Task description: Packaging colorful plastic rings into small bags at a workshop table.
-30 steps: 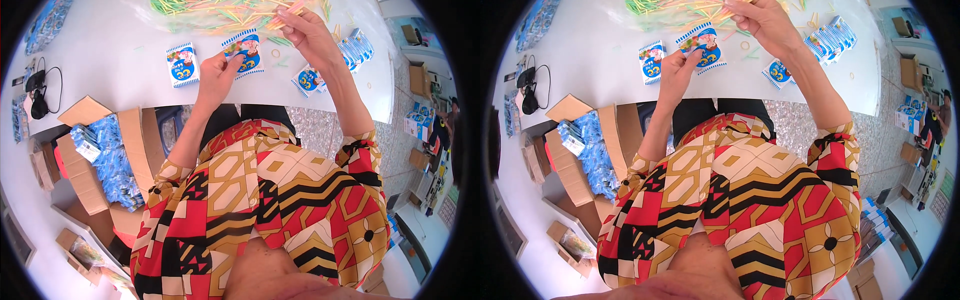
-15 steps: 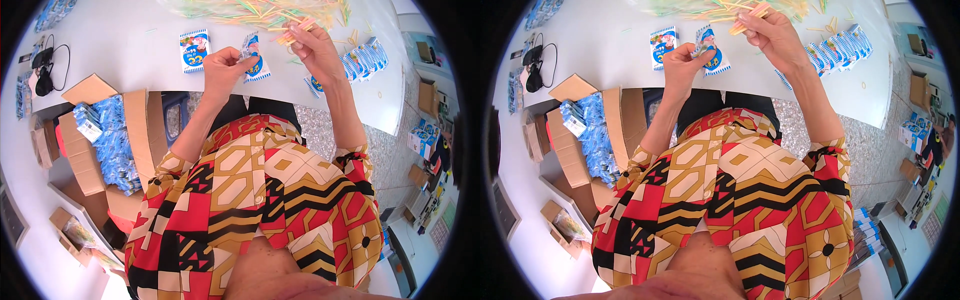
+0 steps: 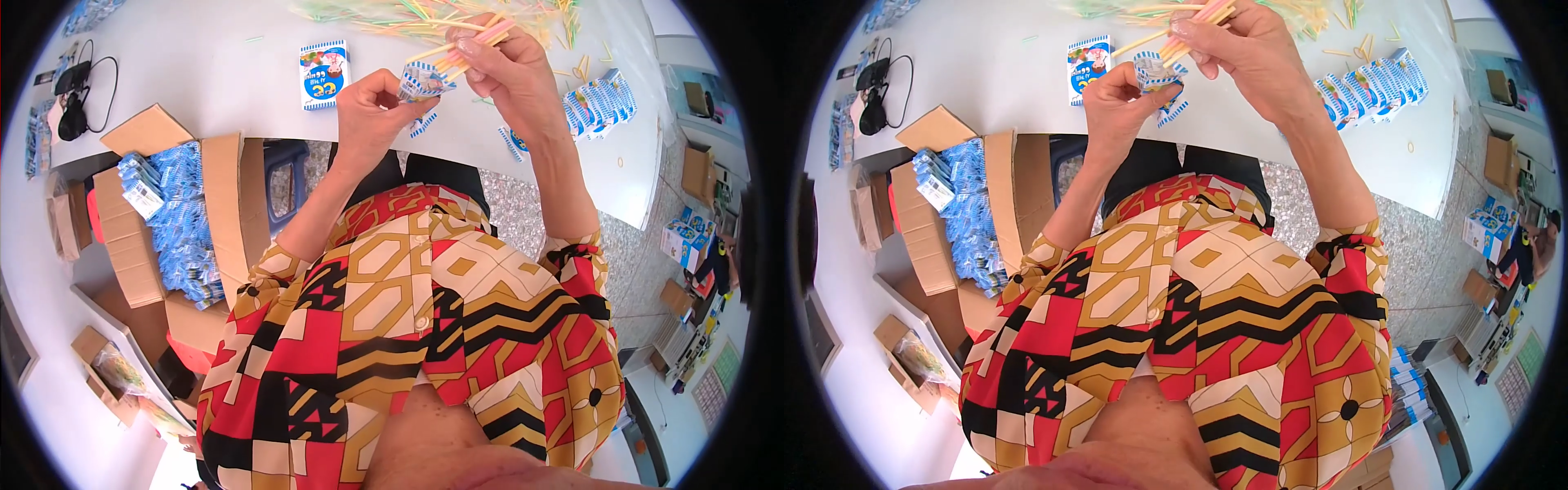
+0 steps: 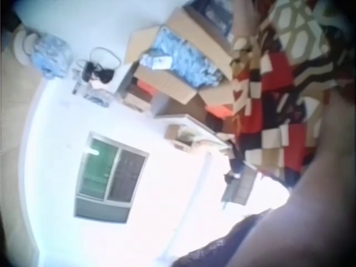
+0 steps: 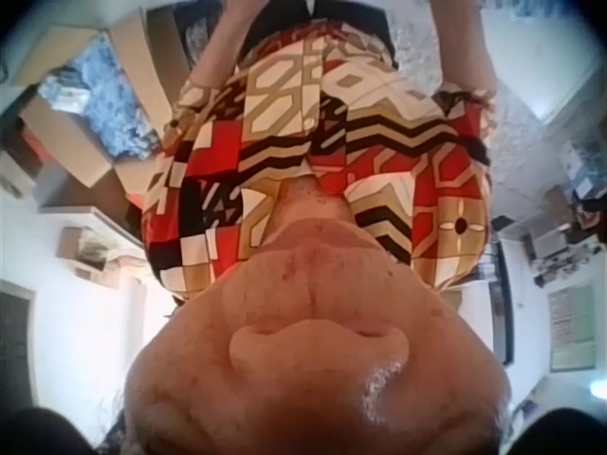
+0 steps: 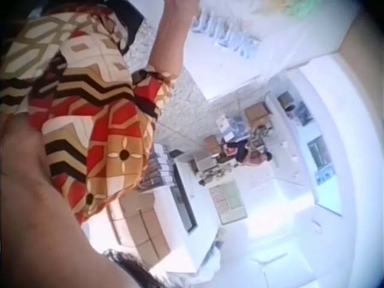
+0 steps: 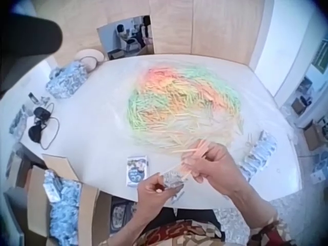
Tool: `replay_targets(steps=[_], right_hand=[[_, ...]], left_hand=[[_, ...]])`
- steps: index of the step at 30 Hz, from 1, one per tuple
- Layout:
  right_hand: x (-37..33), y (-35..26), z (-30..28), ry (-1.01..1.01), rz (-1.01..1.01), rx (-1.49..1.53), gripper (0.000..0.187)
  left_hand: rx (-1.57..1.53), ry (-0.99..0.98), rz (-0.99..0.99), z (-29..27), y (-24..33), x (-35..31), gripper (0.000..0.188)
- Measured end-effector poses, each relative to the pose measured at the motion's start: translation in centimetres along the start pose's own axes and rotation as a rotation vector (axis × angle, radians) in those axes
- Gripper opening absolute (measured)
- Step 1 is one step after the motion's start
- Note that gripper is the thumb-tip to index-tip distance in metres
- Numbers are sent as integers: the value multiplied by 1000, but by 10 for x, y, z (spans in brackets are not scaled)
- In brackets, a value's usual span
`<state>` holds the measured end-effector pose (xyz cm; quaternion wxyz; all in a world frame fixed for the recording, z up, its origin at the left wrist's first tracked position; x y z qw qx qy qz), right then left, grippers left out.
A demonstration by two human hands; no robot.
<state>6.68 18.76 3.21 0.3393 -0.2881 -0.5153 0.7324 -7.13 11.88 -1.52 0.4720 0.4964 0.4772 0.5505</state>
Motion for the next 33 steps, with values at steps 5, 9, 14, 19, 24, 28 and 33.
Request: replay_targets(steps=[5,9,14,19,24,28,33], right_hand=[[2,-3,14,-30,-41,-197,17],[2,2,5,-21,29,-395,23],[5,-16,17,-40,-47,-163,8],[14,-11,1,-27,-90,-247,9],[9,-12,-2,4,-105,-170,10],[7,-7,-10,35,-53,-108,9],[7,-2,-13,85,16,-115,8]], left_hand=[[31,4,-12,-4,-1,-1,29],[81,9,-19,-3,-1,-1,31],[145,-24,-7,0,-2,0,31],[226,-65,65,13,19,3,26],[198,-62,77,13,10,6,25],[298,-70,176,19,23,7,25],[421,-52,321,23,35,6,26]])
Point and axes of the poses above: each hand's wrist, its own x-axis towards the middle knuckle, its own z-axis out of the palm, y = z × x, the point moved 9 cm from there along x, towards the middle knuckle, and after that the axes turned 7 degrees about -y, right-handed, at the moved point
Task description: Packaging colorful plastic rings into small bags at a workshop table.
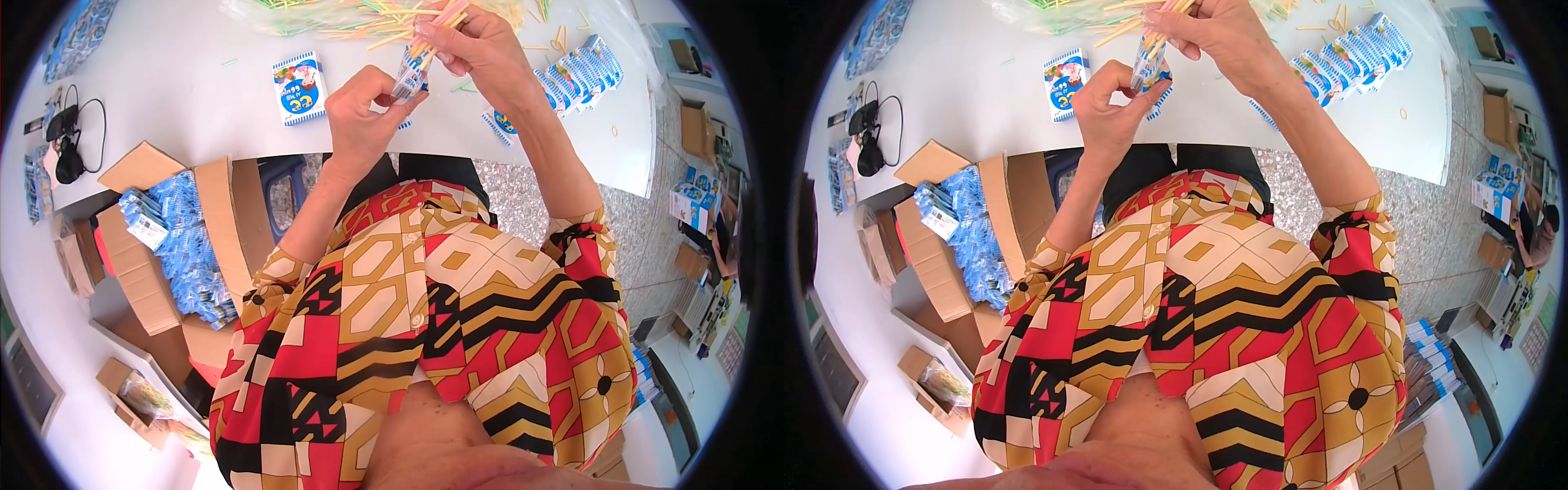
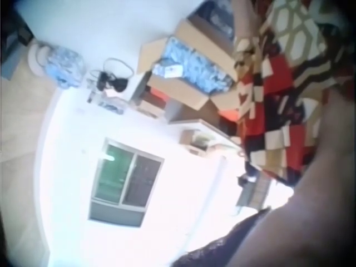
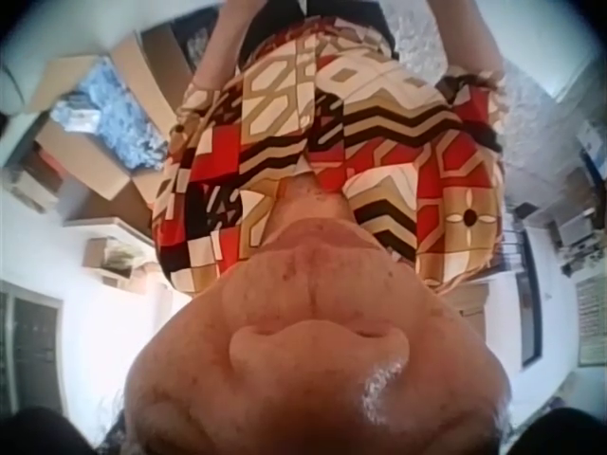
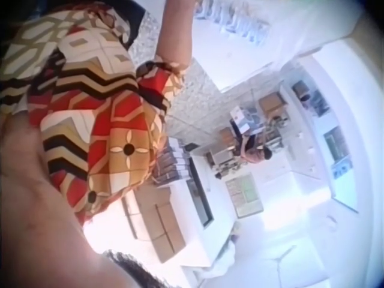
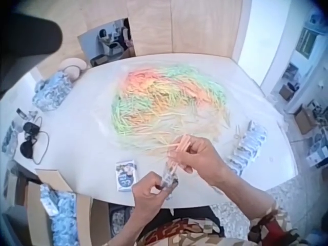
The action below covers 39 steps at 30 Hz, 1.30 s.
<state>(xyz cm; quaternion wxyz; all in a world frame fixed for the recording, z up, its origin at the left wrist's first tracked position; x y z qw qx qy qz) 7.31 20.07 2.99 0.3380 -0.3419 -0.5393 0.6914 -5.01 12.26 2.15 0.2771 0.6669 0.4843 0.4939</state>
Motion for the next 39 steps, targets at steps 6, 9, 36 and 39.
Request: replay_targets(steps=[6,9,36,39], right_hand=[[-13,-41,21,-187,-724,-164,8],[-9,-19,12,-23,-221,-84,8],[-7,-34,23,-163,-182,-458,7],[-16,-64,41,-350,-818,-403,9]], left_hand=[[46,13,96,1,9,0,27],[-36,13,31,-1,0,-1,25],[-299,-81,-116,1,-27,4,17],[-299,-101,-147,3,-31,10,17]])
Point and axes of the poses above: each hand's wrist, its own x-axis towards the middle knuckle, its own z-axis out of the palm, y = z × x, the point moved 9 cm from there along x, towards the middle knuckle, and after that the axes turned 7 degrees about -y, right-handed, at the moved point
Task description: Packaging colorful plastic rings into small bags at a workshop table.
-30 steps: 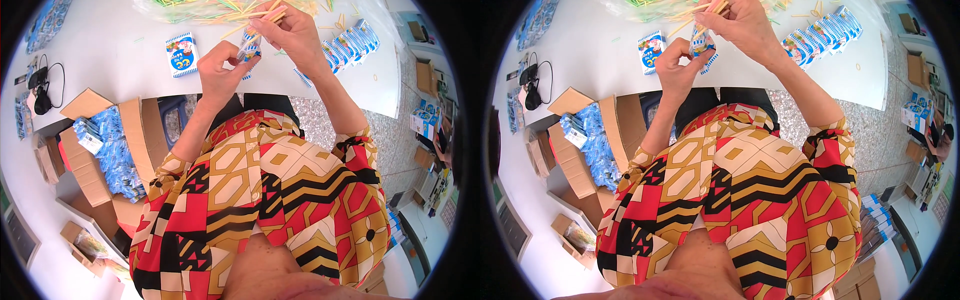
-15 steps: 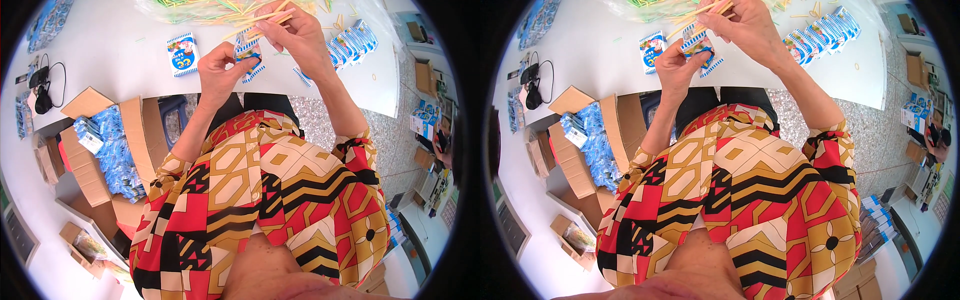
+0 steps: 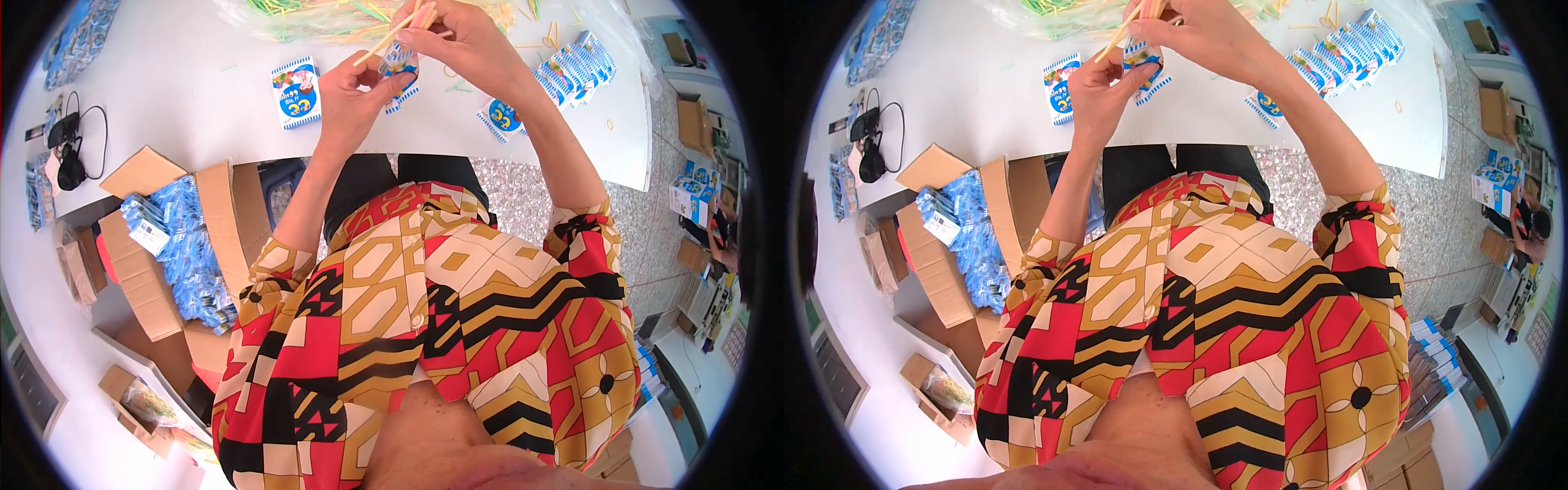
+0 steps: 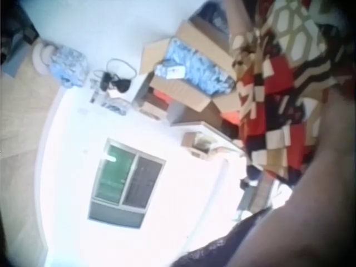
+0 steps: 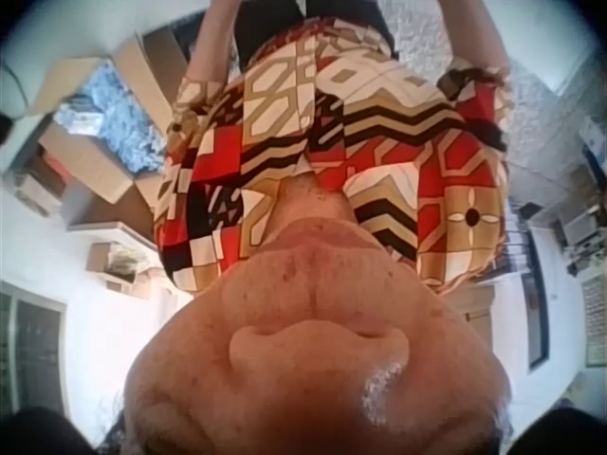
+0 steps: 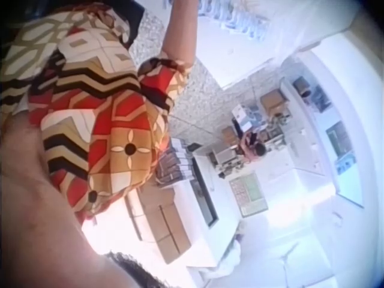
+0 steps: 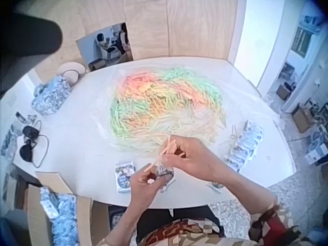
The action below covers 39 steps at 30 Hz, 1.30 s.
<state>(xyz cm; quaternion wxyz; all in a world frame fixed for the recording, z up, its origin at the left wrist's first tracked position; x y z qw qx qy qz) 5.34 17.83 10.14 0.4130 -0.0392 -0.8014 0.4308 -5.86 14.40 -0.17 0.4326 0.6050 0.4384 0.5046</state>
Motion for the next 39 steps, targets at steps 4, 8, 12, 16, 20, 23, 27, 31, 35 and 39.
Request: replay_targets(steps=[4,8,12,16,20,23,27,31,35,39], right_hand=[[-16,44,-5,-52,696,-233,12],[-8,24,-12,77,176,-363,17],[-3,58,-11,57,585,-238,19],[3,55,4,-105,486,-398,38],[-10,72,23,-245,659,-470,43],[-9,44,27,-334,530,-525,46],[-8,48,39,-159,634,-66,41],[-29,81,19,-147,637,76,32],[-38,91,25,-135,689,66,20],[-28,70,22,-146,652,-237,17]], left_hand=[[-18,28,-41,-2,-8,7,15],[-31,43,-55,2,-22,24,13],[-82,47,-38,-5,-40,39,12],[72,116,29,-20,-27,39,17],[135,200,76,-26,-30,19,18],[75,116,38,-15,-22,18,23],[-57,218,-28,-34,-19,-15,28],[-41,242,-58,-44,-5,-32,21],[-1,209,-21,-37,-7,-27,22],[177,245,61,-34,-9,-19,27]])
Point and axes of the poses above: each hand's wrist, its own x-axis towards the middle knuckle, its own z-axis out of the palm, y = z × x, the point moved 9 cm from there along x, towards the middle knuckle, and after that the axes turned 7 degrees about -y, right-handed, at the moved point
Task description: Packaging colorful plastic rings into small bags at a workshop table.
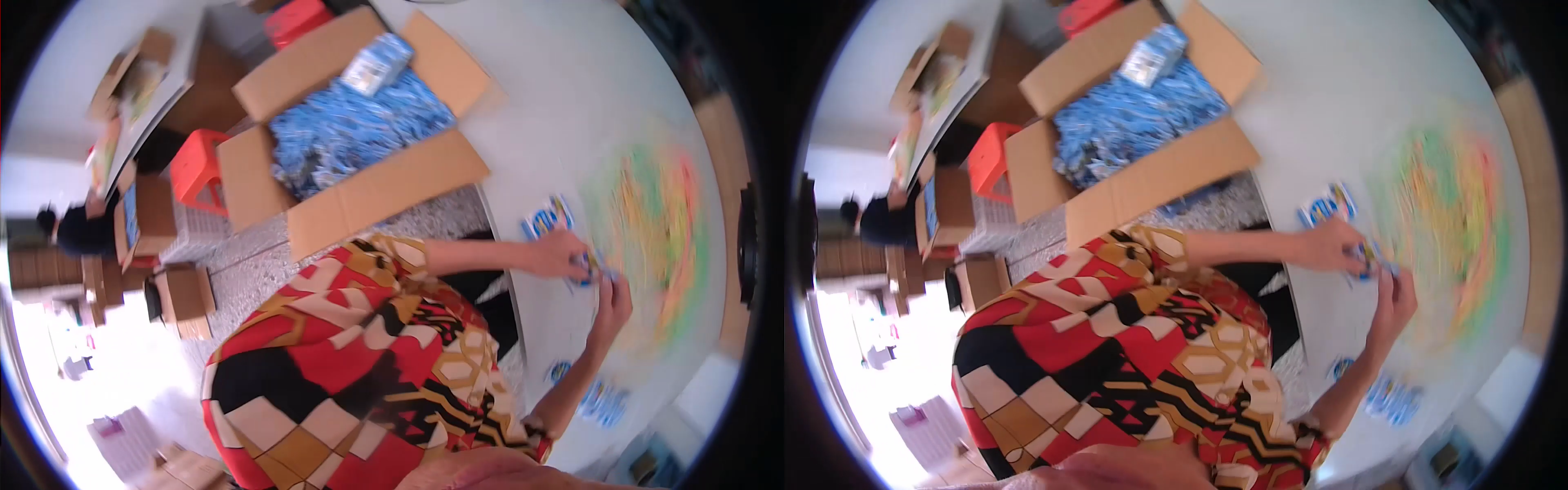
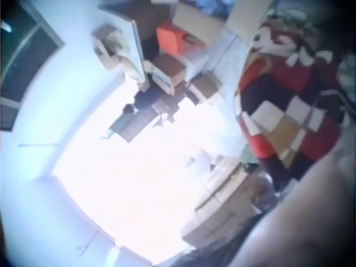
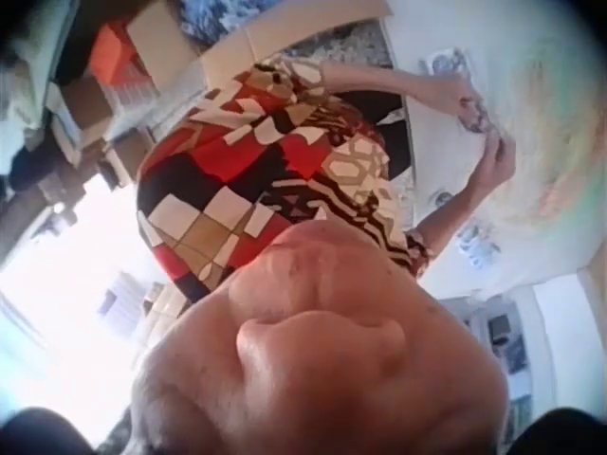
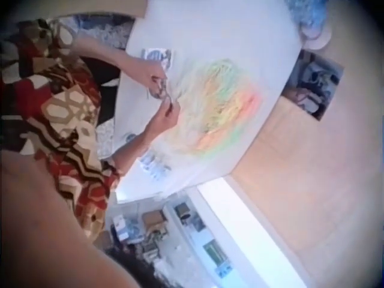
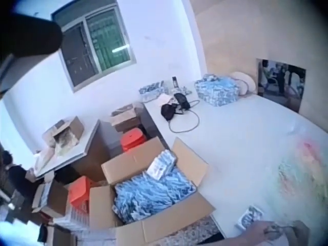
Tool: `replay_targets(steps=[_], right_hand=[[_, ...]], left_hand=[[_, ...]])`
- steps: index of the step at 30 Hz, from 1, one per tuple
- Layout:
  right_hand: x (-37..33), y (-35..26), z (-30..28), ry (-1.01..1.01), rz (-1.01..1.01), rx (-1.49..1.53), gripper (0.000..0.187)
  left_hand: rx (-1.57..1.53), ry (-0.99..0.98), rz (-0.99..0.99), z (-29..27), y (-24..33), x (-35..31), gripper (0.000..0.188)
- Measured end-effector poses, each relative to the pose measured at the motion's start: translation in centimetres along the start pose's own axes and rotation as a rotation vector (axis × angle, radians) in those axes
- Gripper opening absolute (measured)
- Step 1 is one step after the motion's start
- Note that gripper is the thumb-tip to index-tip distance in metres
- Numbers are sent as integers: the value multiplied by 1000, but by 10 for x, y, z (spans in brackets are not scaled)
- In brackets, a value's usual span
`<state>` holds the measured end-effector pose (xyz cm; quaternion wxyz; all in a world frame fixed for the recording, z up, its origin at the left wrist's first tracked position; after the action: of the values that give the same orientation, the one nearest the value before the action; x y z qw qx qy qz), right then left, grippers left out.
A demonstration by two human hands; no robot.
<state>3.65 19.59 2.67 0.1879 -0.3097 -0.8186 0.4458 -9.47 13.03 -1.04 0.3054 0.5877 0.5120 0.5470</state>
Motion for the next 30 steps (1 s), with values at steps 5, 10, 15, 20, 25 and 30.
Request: replay_targets(steps=[5,10,15,20,25,30], right_hand=[[1,1,-9,111,28,74,14],[-12,1,-6,122,-48,353,12],[-23,24,0,87,-15,347,12],[-28,36,3,113,-15,427,11],[-38,44,25,112,12,529,10],[-44,49,42,121,83,724,13]], left_hand=[[-236,-109,-249,12,-30,5,20],[-421,-61,-193,3,-1,-1,25],[-456,-82,-245,15,-7,-6,27],[-470,-89,-236,20,-7,-8,22],[-341,-161,-291,28,-26,-22,18],[-373,-115,-326,26,-16,-24,17]])
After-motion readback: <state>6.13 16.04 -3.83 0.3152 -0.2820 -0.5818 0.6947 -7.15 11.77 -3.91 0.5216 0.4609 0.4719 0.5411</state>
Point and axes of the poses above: each hand's wrist, its own x-axis towards the middle knuckle, its own z-axis out of the palm, y = z × x, the point moved 9 cm from there along x, towards the middle knuckle, and after that the axes turned 7 degrees about -y, right-handed, at the moved point
